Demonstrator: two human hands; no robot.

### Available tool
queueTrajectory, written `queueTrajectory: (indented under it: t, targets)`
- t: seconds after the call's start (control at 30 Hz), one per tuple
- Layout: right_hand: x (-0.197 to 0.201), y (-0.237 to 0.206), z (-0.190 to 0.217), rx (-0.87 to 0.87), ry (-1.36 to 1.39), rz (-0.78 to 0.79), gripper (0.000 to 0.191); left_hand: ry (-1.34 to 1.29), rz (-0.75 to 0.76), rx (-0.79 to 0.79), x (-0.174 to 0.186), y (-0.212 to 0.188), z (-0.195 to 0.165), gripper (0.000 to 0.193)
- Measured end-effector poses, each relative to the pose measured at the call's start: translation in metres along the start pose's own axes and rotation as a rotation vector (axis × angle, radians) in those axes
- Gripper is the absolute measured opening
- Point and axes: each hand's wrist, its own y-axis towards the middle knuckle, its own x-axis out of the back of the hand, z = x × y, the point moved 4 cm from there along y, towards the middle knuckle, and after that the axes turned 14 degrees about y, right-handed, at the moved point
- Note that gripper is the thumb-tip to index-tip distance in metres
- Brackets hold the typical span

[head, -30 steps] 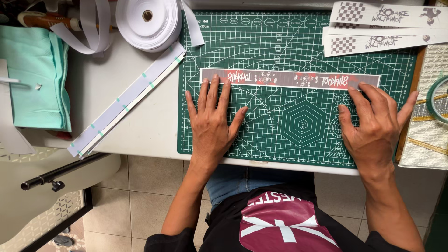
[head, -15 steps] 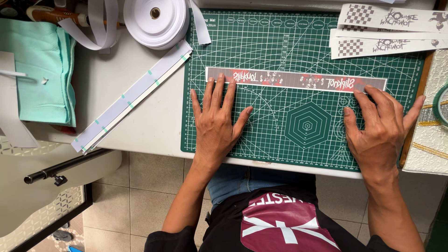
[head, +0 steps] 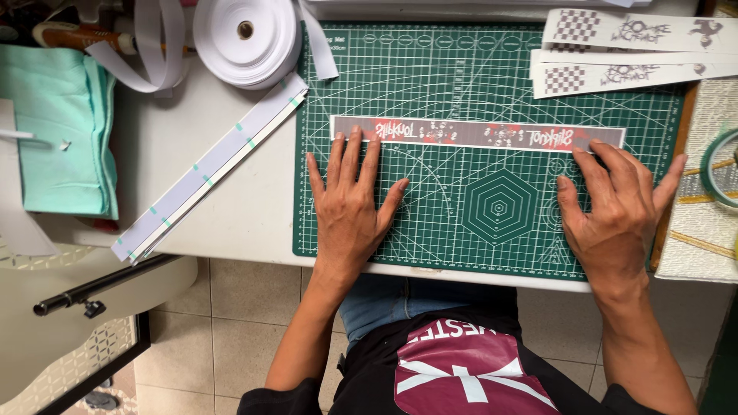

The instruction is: The person assembles long white paper strips by applying small pieces of tape to join them end-to-end on a green cutting mat. They smooth the joints and then place a printed paper strip on the mat.

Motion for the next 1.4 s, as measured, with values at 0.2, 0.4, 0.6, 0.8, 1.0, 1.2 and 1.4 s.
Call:
queueTrajectory:
  t: [0.2,0.4,0.6,0.8,1.0,1.2,1.4]
  targets:
    - [-0.004,-0.010,-0.015,0.047,-0.153,0.020,0.029,0.020,0.010,-0.004,0.006,0.001,-0.001,0.066]
    - [-0.007,-0.016,-0.024,0.078,-0.273,0.037,0.028,0.032,0.028,-0.005,0.005,0.003,-0.001,0.069]
    - [-0.007,-0.015,-0.022,0.087,-0.273,0.046,0.030,0.044,0.027,-0.011,0.003,0.001,0.000,0.070]
    - [-0.008,-0.014,-0.023,0.091,-0.264,0.036,0.031,0.041,0.015,-0.017,0.003,0.001,0.000,0.069]
    - [-0.008,-0.011,-0.020,0.087,-0.272,0.037,0.033,0.047,0.035,-0.003,0.006,0.002,0.000,0.068]
    - [-0.007,-0.009,-0.015,0.084,-0.273,0.042,0.033,0.042,0.036,-0.012,0.009,0.002,-0.001,0.068]
    - [-0.008,-0.008,-0.015,0.097,-0.268,0.042,0.035,0.057,0.030,-0.010,0.006,0.001,0.000,0.068]
